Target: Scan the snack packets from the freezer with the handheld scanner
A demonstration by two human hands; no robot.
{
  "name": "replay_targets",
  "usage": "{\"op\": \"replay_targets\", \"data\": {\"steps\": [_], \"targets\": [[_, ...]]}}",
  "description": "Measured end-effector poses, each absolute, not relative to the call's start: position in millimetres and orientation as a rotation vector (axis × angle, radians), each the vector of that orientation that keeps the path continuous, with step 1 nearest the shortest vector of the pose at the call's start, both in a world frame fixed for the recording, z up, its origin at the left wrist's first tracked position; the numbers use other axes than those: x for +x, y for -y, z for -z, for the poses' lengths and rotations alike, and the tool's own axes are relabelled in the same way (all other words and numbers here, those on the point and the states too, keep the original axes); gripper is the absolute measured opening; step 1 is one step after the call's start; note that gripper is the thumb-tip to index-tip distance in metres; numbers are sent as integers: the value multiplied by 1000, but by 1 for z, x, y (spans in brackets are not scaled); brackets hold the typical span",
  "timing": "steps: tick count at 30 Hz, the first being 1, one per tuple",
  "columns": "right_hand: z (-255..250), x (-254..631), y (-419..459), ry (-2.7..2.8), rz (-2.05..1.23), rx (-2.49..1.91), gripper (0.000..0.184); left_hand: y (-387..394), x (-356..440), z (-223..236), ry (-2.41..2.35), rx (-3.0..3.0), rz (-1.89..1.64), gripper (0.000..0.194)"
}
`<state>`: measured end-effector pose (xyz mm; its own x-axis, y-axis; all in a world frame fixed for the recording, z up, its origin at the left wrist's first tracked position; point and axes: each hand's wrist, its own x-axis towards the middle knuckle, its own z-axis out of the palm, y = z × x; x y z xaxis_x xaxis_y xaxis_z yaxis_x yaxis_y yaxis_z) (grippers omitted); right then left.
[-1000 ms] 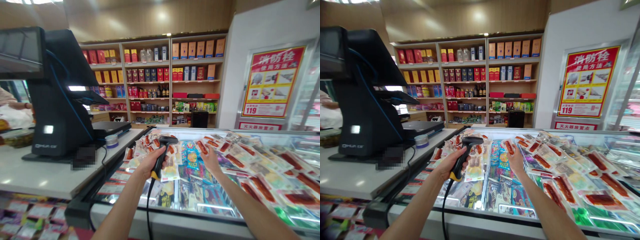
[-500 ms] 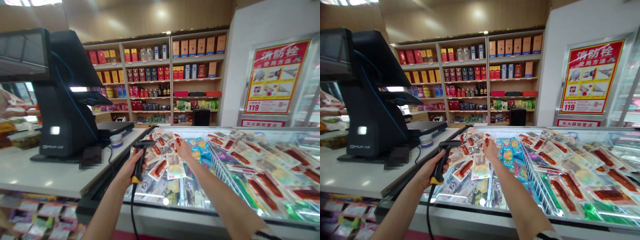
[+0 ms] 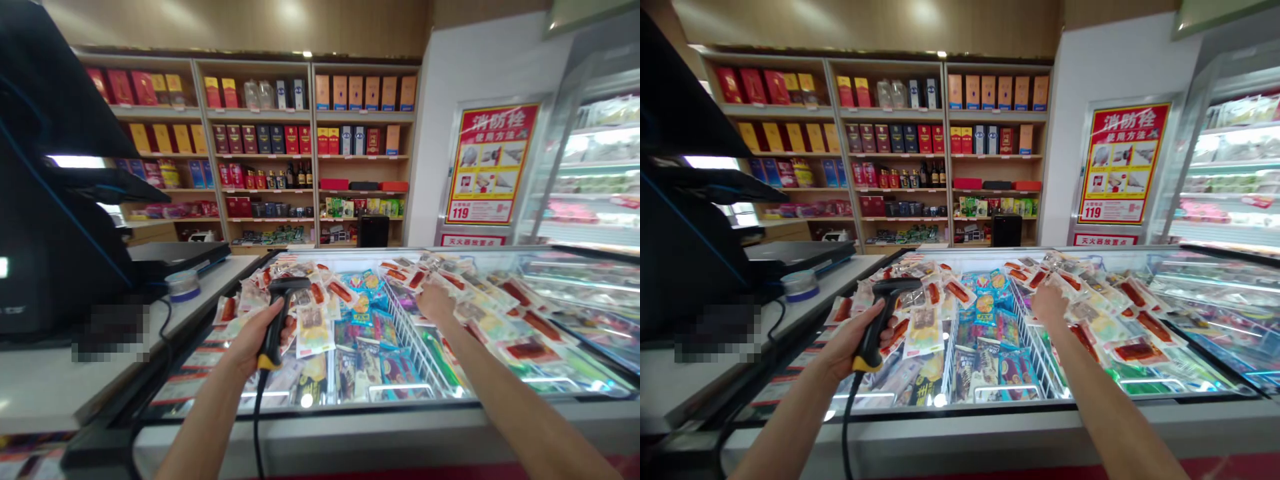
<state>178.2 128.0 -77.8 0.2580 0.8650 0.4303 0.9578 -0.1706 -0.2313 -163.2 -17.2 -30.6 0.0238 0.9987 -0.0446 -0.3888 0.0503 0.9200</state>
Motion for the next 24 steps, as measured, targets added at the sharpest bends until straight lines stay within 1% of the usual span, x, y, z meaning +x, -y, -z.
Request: {"op": "replay_targets", "data": {"steps": [2, 4, 8, 11, 15, 20, 24], "targets": [[84, 205, -131, 1657, 292, -2182, 23, 15, -150, 26, -926, 906, -1325, 18], [89, 218, -136, 1719, 267, -2211, 21, 15, -140, 23, -945, 937, -1330, 18], [94, 216, -146, 1860, 70, -2188, 36, 14, -135, 21, -948, 985, -1269, 19], [95, 202, -151, 1922, 46, -2106, 38, 12, -134, 24, -930, 1008, -1263, 21], [94, 176, -150, 1959, 80, -1965, 26, 12, -132, 27, -957, 1000, -1295, 21], [81, 132, -138, 1743, 116, -1703, 35, 18, -135, 24, -938, 1006, -1275, 22], [72, 97, -126, 1662, 61, -1469, 33, 23, -138, 22, -891, 1018, -1268, 23]]}}
